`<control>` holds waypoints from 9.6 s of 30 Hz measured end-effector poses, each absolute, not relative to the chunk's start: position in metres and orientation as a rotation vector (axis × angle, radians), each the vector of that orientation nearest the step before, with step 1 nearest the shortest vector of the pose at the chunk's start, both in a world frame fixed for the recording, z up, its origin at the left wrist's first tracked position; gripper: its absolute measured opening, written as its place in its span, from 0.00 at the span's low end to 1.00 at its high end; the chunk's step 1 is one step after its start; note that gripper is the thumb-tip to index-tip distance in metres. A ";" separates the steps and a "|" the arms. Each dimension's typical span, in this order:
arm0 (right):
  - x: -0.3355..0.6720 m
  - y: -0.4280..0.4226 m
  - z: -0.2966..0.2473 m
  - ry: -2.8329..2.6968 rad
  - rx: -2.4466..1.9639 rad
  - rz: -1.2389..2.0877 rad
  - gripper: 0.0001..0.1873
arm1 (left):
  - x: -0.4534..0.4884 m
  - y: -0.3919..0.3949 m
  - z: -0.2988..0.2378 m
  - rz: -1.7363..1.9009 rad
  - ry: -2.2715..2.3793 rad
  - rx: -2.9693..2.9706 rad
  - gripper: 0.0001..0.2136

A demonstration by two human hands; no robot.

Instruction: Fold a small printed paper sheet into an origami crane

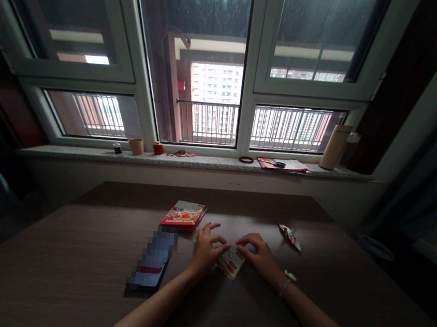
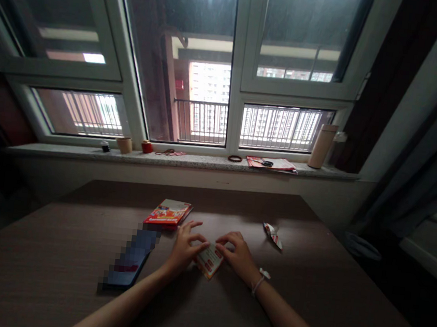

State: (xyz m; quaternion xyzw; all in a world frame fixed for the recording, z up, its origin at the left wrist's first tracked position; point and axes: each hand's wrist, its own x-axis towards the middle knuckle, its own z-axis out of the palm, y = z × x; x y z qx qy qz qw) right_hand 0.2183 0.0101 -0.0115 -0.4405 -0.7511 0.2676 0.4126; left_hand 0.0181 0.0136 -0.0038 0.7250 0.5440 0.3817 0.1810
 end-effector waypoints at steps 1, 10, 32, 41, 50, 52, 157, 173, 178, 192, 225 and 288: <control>0.218 0.010 -0.010 -1.896 -1.100 0.660 0.10 | 0.019 0.013 -0.003 1.046 1.533 2.063 0.02; 0.213 0.011 -0.015 -1.902 -1.113 0.654 0.08 | 0.023 0.008 0.001 0.954 1.545 2.083 0.02; 0.214 0.014 -0.019 -1.894 -1.118 0.695 0.06 | 0.026 0.005 0.005 0.883 1.515 2.119 0.01; 0.206 0.016 -0.023 -1.975 -1.140 0.552 0.03 | 0.028 0.005 0.007 0.869 1.481 2.117 0.02; 0.221 0.019 -0.015 -2.030 -1.170 0.534 0.10 | 0.021 0.009 0.001 0.938 1.580 2.093 0.04; 0.224 0.020 -0.015 -2.007 -1.170 0.560 0.12 | 0.020 0.009 0.000 0.962 1.595 2.095 0.04; 0.217 0.005 -0.012 -2.233 -1.455 0.148 0.14 | 0.014 0.003 -0.006 0.434 1.774 2.433 0.28; 0.216 0.005 -0.023 -2.370 -1.549 -0.117 0.23 | 0.018 -0.003 0.003 0.350 1.854 2.422 0.29; 0.217 0.005 -0.020 -2.396 -1.534 -0.130 0.24 | 0.018 -0.004 0.006 0.315 1.835 2.453 0.29; 0.224 -0.011 0.007 -2.387 -1.387 -0.245 0.14 | 0.015 -0.004 0.000 0.336 1.831 2.462 0.30; 0.214 0.005 -0.012 -2.427 -1.376 0.057 0.25 | 0.018 0.000 0.000 0.342 1.801 2.452 0.31; 0.208 0.008 -0.019 -2.370 -1.436 -0.069 0.20 | 0.008 0.014 -0.015 0.504 1.806 2.690 0.21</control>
